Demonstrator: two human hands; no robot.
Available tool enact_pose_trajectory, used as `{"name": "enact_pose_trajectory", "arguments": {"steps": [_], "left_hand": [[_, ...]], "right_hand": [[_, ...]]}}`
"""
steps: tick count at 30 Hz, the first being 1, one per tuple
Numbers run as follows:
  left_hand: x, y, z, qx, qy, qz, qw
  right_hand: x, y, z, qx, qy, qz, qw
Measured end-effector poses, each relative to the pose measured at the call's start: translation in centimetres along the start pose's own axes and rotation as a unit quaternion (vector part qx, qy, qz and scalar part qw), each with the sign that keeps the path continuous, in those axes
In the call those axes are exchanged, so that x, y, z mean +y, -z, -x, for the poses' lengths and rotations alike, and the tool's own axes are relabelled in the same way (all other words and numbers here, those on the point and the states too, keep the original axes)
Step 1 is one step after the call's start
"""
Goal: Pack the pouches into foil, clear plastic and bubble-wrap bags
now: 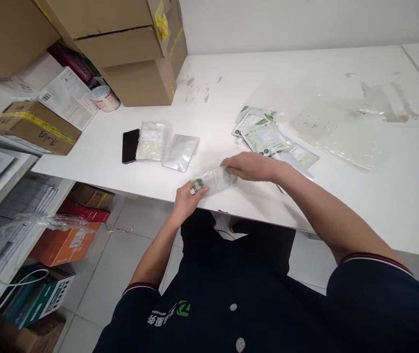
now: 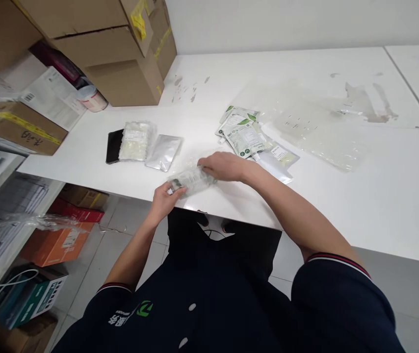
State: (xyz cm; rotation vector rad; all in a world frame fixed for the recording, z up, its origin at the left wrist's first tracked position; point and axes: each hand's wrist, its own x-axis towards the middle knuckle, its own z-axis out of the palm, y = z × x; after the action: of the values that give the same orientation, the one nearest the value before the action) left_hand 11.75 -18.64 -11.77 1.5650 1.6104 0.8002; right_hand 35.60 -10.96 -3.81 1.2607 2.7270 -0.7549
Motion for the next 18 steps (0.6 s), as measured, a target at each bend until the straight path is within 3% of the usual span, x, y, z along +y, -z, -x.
{"name": "enact_pose_trajectory", "arguments": {"steps": [4,8,11,13,16,18], "left_hand": [[0.4,0.0,-2.5,0.034,0.048,0.005,0.998],[0.2,0.2,-4.3,0.046,0.085,-0.014,0.995],[0.5,0.3,-4.0,0.037,0.075,-0.074,0.994],[1.4,0.5,-3.3,0.014,0.062,-0.175,0.982],[3.4,0.7,-3.0,0.023,0.011,-0.34,0.94],[4.5,0.4,-4.1,0.051,-0.043,-0.375,0.925]], "right_hand": [[0.7,-1.4,-2.5,0.11,-0.063,0.094,0.987],[-0.3,-5.4,-2.5,0.219,-0.068,0.168,0.959],[-1.5,-8.5,-1.8,0.213,-0.061,0.141,0.965],[-1.9,-10.0,-1.5,0.211,-0.047,0.126,0.968],[-1.5,-11.1,-1.3,0.208,-0.029,0.106,0.972],[-1.0,-11.1,-1.2,0.207,-0.019,0.09,0.974]]}}
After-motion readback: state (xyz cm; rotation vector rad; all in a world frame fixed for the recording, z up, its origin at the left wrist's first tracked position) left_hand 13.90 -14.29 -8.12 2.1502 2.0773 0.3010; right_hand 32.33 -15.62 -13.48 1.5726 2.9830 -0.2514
